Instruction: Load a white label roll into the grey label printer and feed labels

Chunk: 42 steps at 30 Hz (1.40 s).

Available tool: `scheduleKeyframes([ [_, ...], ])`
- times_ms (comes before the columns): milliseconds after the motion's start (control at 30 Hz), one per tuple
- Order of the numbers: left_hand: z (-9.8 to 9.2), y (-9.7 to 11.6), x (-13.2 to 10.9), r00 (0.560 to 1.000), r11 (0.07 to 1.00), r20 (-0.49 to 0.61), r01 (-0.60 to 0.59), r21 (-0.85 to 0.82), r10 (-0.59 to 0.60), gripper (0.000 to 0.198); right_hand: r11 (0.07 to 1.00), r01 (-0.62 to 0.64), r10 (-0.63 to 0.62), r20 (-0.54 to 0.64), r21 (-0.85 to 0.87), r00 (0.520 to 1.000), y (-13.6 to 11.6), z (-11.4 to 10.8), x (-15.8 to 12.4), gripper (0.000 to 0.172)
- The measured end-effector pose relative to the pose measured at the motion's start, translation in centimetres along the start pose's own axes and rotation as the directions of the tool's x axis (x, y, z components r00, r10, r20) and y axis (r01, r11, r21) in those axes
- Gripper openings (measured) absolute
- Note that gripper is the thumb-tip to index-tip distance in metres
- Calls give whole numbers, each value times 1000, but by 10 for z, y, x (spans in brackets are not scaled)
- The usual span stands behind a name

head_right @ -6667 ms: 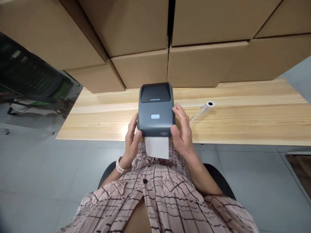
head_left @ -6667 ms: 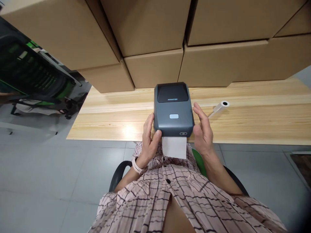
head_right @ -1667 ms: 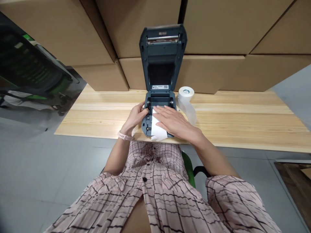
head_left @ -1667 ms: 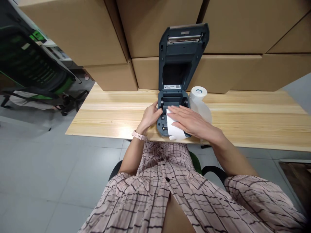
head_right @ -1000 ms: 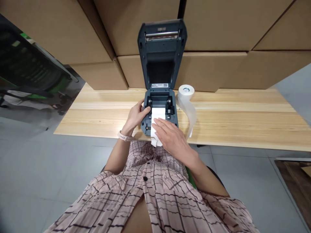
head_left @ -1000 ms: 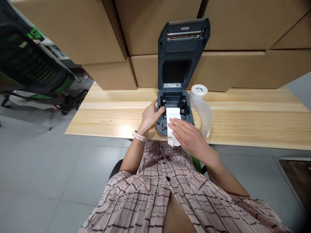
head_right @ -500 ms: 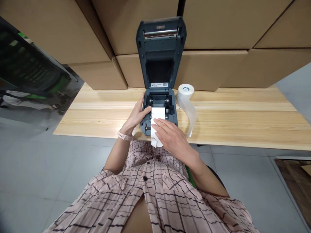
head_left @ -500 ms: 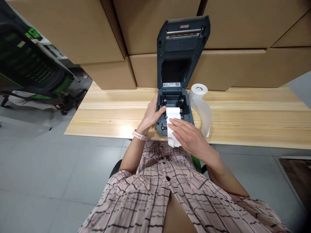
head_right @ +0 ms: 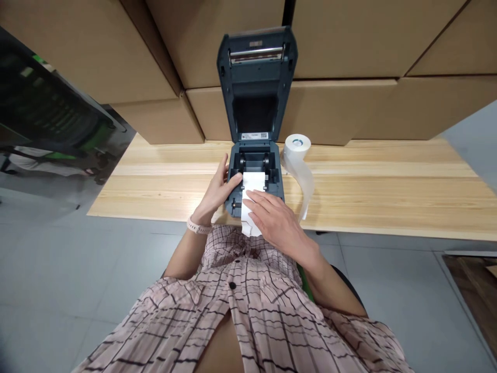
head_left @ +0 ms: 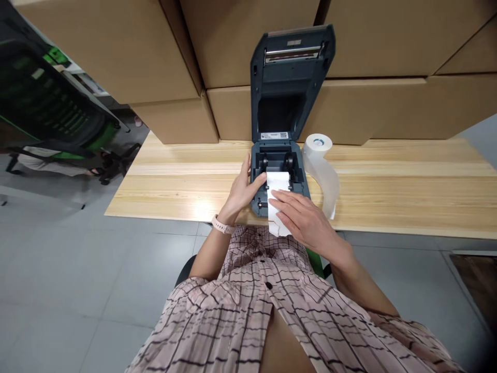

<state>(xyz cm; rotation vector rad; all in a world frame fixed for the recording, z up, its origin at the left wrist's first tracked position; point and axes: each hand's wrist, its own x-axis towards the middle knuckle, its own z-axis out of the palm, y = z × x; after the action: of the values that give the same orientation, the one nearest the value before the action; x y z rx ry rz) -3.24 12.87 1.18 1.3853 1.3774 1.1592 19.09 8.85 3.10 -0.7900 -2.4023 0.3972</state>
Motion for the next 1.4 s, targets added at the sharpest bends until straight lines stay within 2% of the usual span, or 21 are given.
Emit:
scheduleKeyframes([
  [67,6,4,-21,999,999,-15,30,-39,-31,104,993,46,-46,-1,112,999,3,-15,0,36],
  [100,10,6,-32,999,998,-4,52,-45,-53,108,984,62,-56,-43,168,998,6,-27,4,34],
  [167,15,8,-51,995,993,20,100,-68,-99,117,977,51,-4,-225,207,974,17,-54,20,31],
  [233,19,10,-63,991,988,25,130,-84,-128,122,993,-40,91,-498,112,862,36,-81,53,30],
  [267,19,10,-66,991,987,18,133,-85,-132,124,992,-76,117,-553,97,825,49,-93,75,33],
  [300,19,11,-68,991,988,14,132,-83,-131,125,986,-96,155,-541,135,827,63,-102,100,37],
  [367,19,11,-68,992,988,13,125,-87,-124,127,947,-183,300,-518,265,801,94,-114,151,42],
  [400,19,11,-68,992,987,15,126,-96,-125,127,905,-236,395,-493,353,775,107,-117,174,58],
  [433,18,11,-68,992,986,21,129,-106,-127,128,848,-220,433,-391,482,812,117,-118,194,56],
  [467,18,11,-68,991,985,27,131,-115,-129,129,793,-213,454,-322,570,830,123,-117,208,62],
  [533,17,11,-71,990,982,46,136,-127,-131,130,736,-169,440,-273,656,855,123,-113,219,73],
  [567,16,11,-73,989,982,60,140,-131,-133,129,746,-143,428,-304,650,851,117,-110,215,76],
  [633,14,9,-77,988,982,86,140,-128,-130,128,817,-95,378,-403,568,833,96,-104,191,65],
  [733,10,3,-84,989,980,91,132,-152,-119,128,923,-10,222,-510,384,831,58,-87,131,48],
  [767,8,1,-86,990,976,79,126,-177,-114,126,941,19,172,-527,337,832,47,-79,109,49],
  [867,2,-3,-86,997,964,-15,68,-256,-74,111,981,64,40,-518,183,854,28,-46,53,46],
  [967,0,3,-77,992,968,-128,-50,-246,19,100,998,24,5,-500,52,866,23,-11,19,35],
  [1033,4,10,-68,987,974,-147,-91,-210,60,100,1000,-6,20,-533,28,846,22,7,9,36],
  [1100,12,15,-60,990,979,-127,-81,-187,58,103,999,-12,27,-580,30,814,20,19,6,39],
  [1233,25,18,-53,995,984,-104,-30,-178,12,106,998,-49,60,-624,34,779,21,30,7,41],
  [1400,28,13,-47,988,984,-132,-105,-147,85,100,995,-92,88,-664,28,743,27,41,6,44],
])
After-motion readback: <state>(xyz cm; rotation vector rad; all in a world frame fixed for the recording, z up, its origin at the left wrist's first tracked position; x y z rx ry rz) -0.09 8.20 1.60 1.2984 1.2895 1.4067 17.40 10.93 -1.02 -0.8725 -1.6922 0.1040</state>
